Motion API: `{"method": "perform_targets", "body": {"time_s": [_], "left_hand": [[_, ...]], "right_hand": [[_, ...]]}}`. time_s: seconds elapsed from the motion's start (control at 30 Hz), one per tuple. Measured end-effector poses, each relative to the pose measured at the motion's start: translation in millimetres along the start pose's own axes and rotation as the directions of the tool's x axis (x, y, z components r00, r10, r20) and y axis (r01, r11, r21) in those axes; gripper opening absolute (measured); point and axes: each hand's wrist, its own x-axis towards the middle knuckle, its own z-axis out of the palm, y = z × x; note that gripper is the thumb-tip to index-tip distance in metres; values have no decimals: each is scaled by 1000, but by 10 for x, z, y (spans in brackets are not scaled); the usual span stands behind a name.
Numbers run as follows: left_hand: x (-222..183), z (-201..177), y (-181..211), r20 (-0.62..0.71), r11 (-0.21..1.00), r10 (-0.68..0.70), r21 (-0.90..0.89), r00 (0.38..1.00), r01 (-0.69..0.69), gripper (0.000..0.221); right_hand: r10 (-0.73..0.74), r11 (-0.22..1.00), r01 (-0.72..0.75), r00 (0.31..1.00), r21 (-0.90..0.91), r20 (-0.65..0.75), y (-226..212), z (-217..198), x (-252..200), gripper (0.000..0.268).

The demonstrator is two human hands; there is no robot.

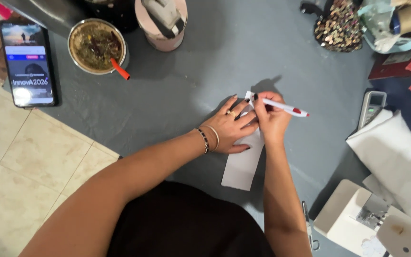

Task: Writing notes or a list on a small piece of paper at a workstation.

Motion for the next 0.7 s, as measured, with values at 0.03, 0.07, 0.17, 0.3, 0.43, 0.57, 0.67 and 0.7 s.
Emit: {"method": "perform_targets", "body": {"time_s": [0.03,0.07,0.17,0.3,0.43,0.57,0.67,0.7], "left_hand": [[-5,2,7,-2,1000,2,2,1000,-2,64],[1,-11,5,-5,1000,8,3,1000,-8,64],[3,-34,27,-7,1000,4,-1,1000,-4,63],[12,-15,-4,-2,1000,4,1,1000,-4,64],[-5,-23,18,28,1000,1,3,1000,-1,66],[-10,-24,1,17,1000,4,10,1000,-4,65],[-8,-32,21,21,1000,6,2,1000,-6,65],[-12,-27,30,19,1000,7,3,1000,-7,65]], "right_hand": [[-11,1000,11,1000,-7,9,10,6,-7,12],[-15,1000,15,1000,-7,2,11,4,0,12],[-10,1000,11,1000,0,26,-9,-18,-3,10],[-24,1000,24,999,18,33,52,-24,24,9],[-39,999,39,999,3,15,10,-7,-11,8],[-66,998,67,997,-6,39,105,-13,2,8],[-65,998,65,998,9,28,68,-16,-17,7],[-58,998,58,998,1,23,74,-21,-30,7]]}}
